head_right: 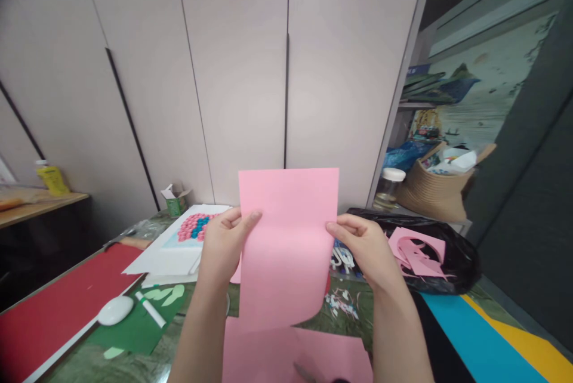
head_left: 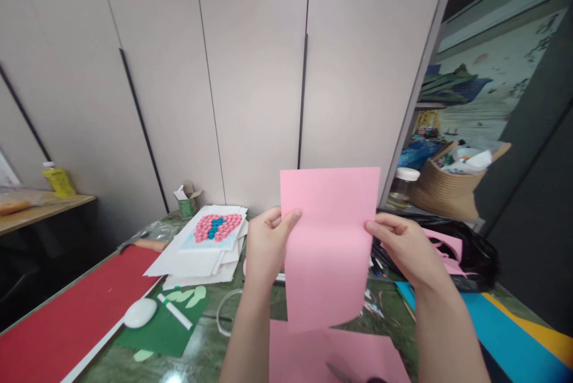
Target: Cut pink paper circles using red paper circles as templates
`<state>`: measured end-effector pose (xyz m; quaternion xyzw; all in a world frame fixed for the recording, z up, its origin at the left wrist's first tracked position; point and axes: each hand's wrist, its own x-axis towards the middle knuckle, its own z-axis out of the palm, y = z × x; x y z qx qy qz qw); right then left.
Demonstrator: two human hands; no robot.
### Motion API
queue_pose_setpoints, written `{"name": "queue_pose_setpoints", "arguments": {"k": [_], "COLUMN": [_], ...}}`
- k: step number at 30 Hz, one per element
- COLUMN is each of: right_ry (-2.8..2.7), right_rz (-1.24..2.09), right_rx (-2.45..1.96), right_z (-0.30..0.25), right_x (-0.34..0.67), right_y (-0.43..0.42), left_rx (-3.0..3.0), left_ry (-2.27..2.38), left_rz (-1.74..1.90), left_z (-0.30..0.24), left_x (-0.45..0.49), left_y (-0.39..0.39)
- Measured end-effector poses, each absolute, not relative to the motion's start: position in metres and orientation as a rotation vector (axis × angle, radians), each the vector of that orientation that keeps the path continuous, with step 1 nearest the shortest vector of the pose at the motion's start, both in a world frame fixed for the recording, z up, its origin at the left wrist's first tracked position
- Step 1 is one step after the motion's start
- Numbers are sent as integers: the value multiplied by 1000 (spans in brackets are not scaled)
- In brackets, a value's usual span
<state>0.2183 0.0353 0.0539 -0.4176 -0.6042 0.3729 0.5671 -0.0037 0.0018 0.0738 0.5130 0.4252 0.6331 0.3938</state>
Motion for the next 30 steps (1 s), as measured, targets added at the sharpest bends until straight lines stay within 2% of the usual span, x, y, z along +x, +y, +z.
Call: {"name": "queue_pose_setpoints", "arguments": {"k": [13, 30], "right_ry": [-1468, -1138], "right_rz": [842, 847], "right_rx": [-1003, -857], "right_z": [53, 60], "right_x": [219, 213], "right_y": [37, 30], "left_rx": [1298, 1399], "left_ry": [1059, 1093], "left_rz": [1615, 1472], "left_z": [71, 85], "left_x": [-5, -5], "left_y": [4, -10]}}
